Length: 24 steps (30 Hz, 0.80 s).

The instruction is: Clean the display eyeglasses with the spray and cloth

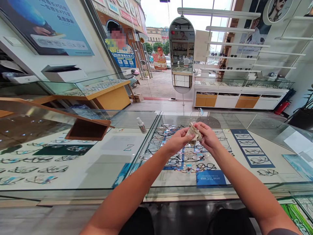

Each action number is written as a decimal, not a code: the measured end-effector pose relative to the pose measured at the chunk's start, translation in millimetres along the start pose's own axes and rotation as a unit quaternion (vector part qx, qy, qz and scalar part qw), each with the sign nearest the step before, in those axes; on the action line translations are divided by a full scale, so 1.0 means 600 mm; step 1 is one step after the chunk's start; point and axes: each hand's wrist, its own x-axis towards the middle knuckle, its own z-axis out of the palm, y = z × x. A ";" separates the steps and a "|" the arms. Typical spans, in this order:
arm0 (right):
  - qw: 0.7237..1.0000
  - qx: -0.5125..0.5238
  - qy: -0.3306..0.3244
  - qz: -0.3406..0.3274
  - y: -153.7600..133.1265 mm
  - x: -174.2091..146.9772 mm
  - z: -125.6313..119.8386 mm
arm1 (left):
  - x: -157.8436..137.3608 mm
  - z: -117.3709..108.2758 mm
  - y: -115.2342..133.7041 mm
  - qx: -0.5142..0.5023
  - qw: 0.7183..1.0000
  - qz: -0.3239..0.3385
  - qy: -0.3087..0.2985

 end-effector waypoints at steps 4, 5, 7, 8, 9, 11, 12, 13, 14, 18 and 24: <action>1.000 0.004 0.002 -0.001 0.003 0.000 0.002 | -0.002 0.011 -0.002 0.052 0.998 0.021 0.037; 1.000 0.009 0.003 -0.001 0.004 0.000 0.003 | -0.002 0.013 -0.003 0.074 0.996 0.026 0.048; 1.000 0.021 0.003 0.003 0.006 0.001 0.003 | -0.002 0.015 -0.004 0.104 0.992 0.032 0.061; 1.000 0.025 0.002 0.007 0.007 0.001 0.003 | -0.002 0.016 -0.004 0.108 0.992 0.032 0.063; 1.000 0.028 0.002 0.008 0.008 0.002 0.002 | -0.001 0.016 -0.004 0.105 0.992 0.030 0.063; 1.000 0.030 0.003 0.007 0.010 0.003 -0.001 | -0.001 0.016 -0.003 0.090 0.994 0.026 0.062; 1.000 0.030 0.003 0.007 0.011 0.003 -0.002 | -0.002 0.017 -0.003 0.086 0.994 0.027 0.064; 0.999 0.031 0.001 0.009 0.012 0.002 -0.002 | -0.002 0.018 -0.003 0.085 0.993 0.031 0.070; 0.999 0.032 -0.003 0.012 0.013 0.002 -0.002 | -0.002 0.019 -0.003 0.087 0.993 0.036 0.076; 0.999 0.037 -0.019 0.017 0.017 -0.005 0.006 | -0.003 0.029 -0.001 0.087 0.990 0.059 0.096; 0.999 0.049 -0.013 0.018 0.023 -0.011 0.025 | -0.007 0.040 0.003 0.082 0.986 0.087 0.119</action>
